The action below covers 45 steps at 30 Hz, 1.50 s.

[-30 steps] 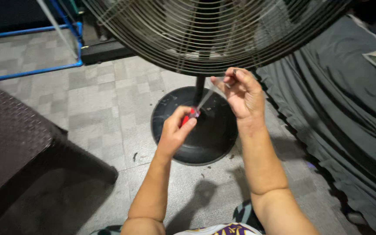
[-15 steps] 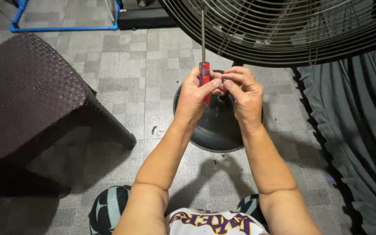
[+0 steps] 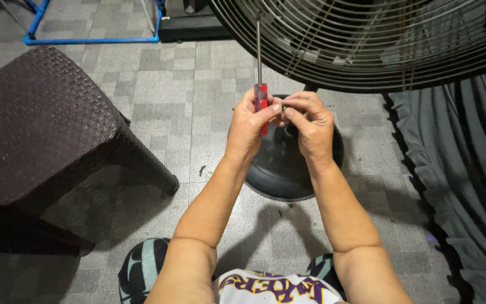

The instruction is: The person uses a screwdriver to tighten screws on the front grill of a standing fan. They rotate the fan head to access different screws and continue tightening them throughout the clip.

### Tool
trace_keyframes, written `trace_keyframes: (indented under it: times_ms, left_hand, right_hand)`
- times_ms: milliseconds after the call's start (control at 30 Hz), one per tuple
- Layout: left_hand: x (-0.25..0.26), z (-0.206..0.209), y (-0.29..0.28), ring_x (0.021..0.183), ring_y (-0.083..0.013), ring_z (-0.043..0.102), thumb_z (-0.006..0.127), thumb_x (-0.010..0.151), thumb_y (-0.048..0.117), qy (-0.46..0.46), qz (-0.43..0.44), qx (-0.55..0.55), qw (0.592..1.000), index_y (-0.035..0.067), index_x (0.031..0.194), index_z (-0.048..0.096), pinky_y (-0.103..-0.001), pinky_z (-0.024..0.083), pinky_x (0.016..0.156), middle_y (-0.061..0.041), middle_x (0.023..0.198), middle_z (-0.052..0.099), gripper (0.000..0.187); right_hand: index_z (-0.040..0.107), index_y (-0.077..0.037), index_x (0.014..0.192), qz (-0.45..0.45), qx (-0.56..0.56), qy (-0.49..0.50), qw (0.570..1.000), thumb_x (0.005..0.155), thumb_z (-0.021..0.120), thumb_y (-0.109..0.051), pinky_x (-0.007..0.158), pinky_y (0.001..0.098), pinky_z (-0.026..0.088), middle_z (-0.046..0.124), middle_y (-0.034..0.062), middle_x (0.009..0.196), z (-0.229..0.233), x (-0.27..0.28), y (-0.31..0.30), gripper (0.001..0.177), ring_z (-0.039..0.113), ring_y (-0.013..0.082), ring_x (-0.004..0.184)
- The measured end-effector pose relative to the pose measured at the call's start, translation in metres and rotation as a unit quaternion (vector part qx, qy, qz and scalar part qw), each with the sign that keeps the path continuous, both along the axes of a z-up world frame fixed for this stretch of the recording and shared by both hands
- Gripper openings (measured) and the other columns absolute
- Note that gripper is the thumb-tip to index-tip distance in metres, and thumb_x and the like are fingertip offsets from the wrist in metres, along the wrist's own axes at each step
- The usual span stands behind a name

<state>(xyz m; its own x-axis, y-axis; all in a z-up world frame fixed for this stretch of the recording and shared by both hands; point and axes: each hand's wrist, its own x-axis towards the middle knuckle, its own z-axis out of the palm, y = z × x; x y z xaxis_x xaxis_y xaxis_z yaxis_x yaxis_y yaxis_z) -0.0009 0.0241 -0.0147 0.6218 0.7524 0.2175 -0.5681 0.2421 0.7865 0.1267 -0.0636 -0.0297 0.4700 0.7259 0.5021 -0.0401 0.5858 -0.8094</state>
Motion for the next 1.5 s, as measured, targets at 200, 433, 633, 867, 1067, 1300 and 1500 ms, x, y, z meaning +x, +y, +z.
trace_keyframes:
  times_ms: [200, 433, 633, 867, 1067, 1300, 1500]
  left_hand:
    - [0.007, -0.005, 0.006, 0.075, -0.0185, 0.070, 0.074, 0.092, 0.005, -0.007, 0.000, 0.013, 1.000, 0.002, 0.105, 0.055, -0.033, 0.060, 0.068, -0.010, 0.091, 0.068, 0.023]
    - [0.009, -0.006, 0.009, 0.072, -0.0175, 0.068, 0.074, 0.091, 0.003, 0.016, 0.011, 0.048, 0.999, 0.001, 0.108, 0.056, -0.030, 0.058, 0.065, -0.008, 0.090, 0.067, 0.025]
    - [0.004, -0.004, 0.014, 0.066, -0.0168, 0.068, 0.071, 0.089, 0.003, 0.069, 0.009, 0.071, 0.995, 0.001, 0.108, 0.057, -0.029, 0.058, 0.061, -0.009, 0.084, 0.067, 0.024]
    - [0.001, -0.001, 0.012, 0.061, -0.0156, 0.067, 0.072, 0.090, 0.005, 0.099, 0.003, 0.059, 0.993, 0.000, 0.108, 0.056, -0.029, 0.054, 0.054, -0.008, 0.081, 0.066, 0.024]
    - [0.000, 0.009, 0.010, 0.058, -0.0134, 0.065, 0.073, 0.089, 0.006, 0.139, 0.015, 0.087, 0.986, 0.003, 0.106, 0.058, -0.027, 0.051, 0.050, -0.006, 0.077, 0.066, 0.024]
    - [-0.019, 0.014, 0.016, 0.060, -0.0084, 0.063, 0.075, 0.088, 0.014, 0.198, 0.057, 0.128, 0.970, 0.005, 0.115, 0.061, -0.024, 0.048, 0.050, -0.002, 0.078, 0.067, 0.032]
    - [-0.074, -0.011, -0.008, 0.083, -0.0098, 0.059, 0.076, 0.094, 0.023, 0.317, 0.087, 0.275, 0.904, 0.004, 0.114, 0.067, -0.027, 0.051, 0.075, 0.002, 0.089, 0.064, 0.029]
  right_hand:
    - [0.073, 0.004, 0.108, -0.006, -0.019, -0.028, 0.999, 0.094, 0.069, 0.007, 0.089, 0.0287, 0.058, 0.064, 0.0086, 0.113, 0.001, 0.003, -0.001, 0.015, 0.068, 0.0158, 0.095]
    - [0.071, 0.002, 0.111, -0.017, 0.004, -0.066, 0.998, 0.095, 0.071, 0.006, 0.086, 0.0280, 0.060, 0.065, 0.0073, 0.110, 0.009, 0.000, -0.006, 0.017, 0.071, 0.0154, 0.092]
    - [0.076, -0.002, 0.107, -0.194, 0.000, -0.335, 0.922, 0.091, 0.078, 0.004, 0.083, 0.0286, 0.058, 0.070, 0.0090, 0.104, 0.021, 0.001, -0.012, 0.017, 0.071, 0.0171, 0.094]
    - [0.075, 0.000, 0.104, -0.080, -0.070, -0.166, 0.980, 0.094, 0.075, 0.003, 0.082, 0.0280, 0.056, 0.071, 0.0084, 0.101, 0.017, 0.006, -0.010, 0.010, 0.069, 0.0159, 0.091]
    - [0.070, 0.004, 0.101, 0.121, -0.079, 0.106, 0.984, 0.091, 0.070, 0.005, 0.079, 0.0327, 0.060, 0.074, 0.0133, 0.092, 0.004, 0.014, 0.004, 0.009, 0.072, 0.0213, 0.082]
    - [0.071, 0.003, 0.099, 0.189, -0.108, 0.286, 0.933, 0.092, 0.068, 0.003, 0.088, 0.0380, 0.056, 0.073, 0.0137, 0.093, -0.025, 0.017, 0.029, 0.007, 0.069, 0.0233, 0.086]
    - [0.073, -0.004, 0.095, 0.269, -0.083, 0.531, 0.799, 0.092, 0.071, -0.008, 0.103, 0.0538, 0.052, 0.073, 0.0109, 0.092, -0.037, 0.027, 0.037, 0.006, 0.068, 0.0235, 0.089]
